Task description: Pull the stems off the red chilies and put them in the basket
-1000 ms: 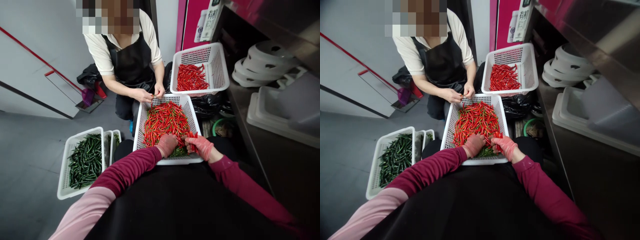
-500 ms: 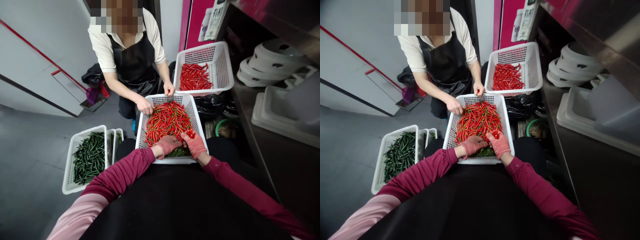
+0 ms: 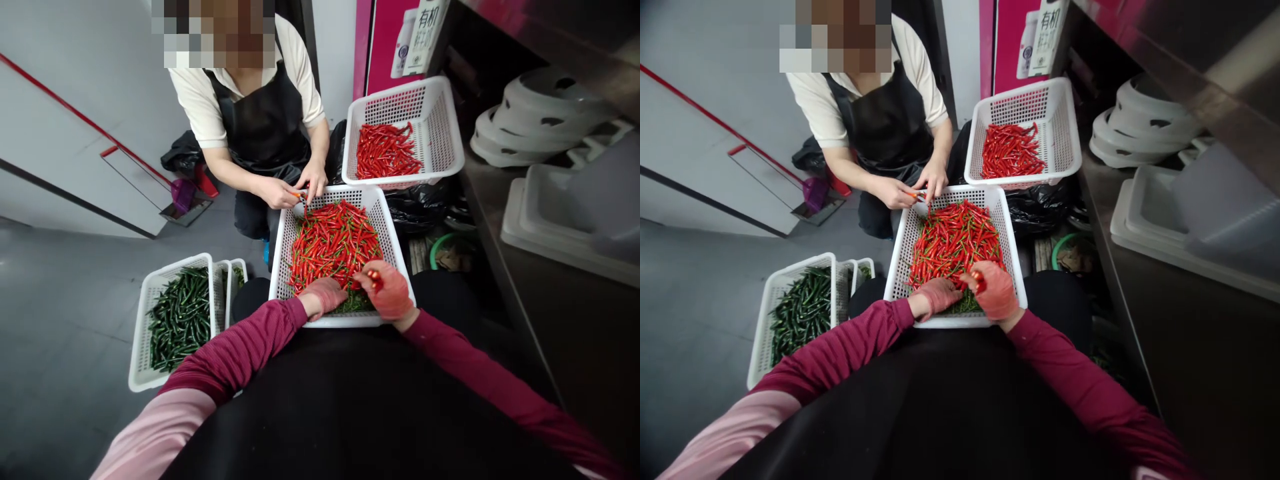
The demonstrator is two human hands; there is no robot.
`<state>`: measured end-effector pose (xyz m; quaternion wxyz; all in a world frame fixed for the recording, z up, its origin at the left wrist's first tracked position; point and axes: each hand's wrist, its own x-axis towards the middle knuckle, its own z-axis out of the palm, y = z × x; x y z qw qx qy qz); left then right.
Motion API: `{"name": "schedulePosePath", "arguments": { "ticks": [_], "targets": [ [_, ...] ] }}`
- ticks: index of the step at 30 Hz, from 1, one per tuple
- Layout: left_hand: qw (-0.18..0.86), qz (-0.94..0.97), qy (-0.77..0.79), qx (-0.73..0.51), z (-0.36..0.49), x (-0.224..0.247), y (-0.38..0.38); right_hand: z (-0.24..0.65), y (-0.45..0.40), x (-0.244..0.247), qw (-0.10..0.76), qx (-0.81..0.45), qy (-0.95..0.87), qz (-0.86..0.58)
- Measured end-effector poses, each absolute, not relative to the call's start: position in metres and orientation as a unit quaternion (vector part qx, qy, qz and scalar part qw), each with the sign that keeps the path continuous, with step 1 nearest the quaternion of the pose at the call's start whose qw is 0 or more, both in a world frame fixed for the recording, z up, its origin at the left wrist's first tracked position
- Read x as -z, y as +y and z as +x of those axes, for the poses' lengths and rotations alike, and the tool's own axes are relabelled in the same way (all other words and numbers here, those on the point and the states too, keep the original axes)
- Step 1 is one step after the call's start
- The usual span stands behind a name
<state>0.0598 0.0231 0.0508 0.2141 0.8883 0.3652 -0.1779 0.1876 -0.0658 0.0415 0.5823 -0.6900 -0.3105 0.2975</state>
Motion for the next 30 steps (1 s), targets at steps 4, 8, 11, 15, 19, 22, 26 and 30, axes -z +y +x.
{"name": "schedulePosePath", "arguments": {
  "ticks": [4, 8, 11, 15, 19, 22, 26, 30],
  "targets": [
    [0.113, 0.899, 0.378, 0.189, 0.061, -0.045, 0.026, 0.215, -0.056, -0.047, 0.665, -0.481, -0.085, -0.565],
    [0.102, 0.880, 0.372, 0.278, 0.082, -0.030, 0.023, 0.223, -0.060, -0.040, 0.619, -0.621, -0.007, -0.481],
    [0.101, 0.878, 0.377, 0.276, 0.087, -0.025, 0.022, 0.209, -0.068, -0.028, 0.593, -0.630, -0.030, -0.502],
    [0.108, 0.916, 0.334, 0.195, 0.077, -0.038, 0.023, 0.187, -0.069, -0.018, 0.542, -0.576, -0.122, -0.599],
    [0.105, 0.928, 0.314, 0.173, 0.072, -0.056, 0.023, 0.178, -0.059, -0.021, 0.531, -0.504, -0.223, -0.643],
    [0.200, 0.916, 0.320, 0.136, 0.072, -0.061, 0.029, 0.181, -0.053, -0.025, 0.577, -0.471, -0.218, -0.631],
    [0.314, 0.889, 0.312, 0.119, 0.070, -0.060, 0.041, 0.184, -0.054, -0.027, 0.605, -0.465, -0.187, -0.618],
    [0.283, 0.877, 0.334, 0.199, 0.071, -0.059, 0.041, 0.176, -0.063, -0.034, 0.588, -0.359, -0.280, -0.668]
  ]
}}
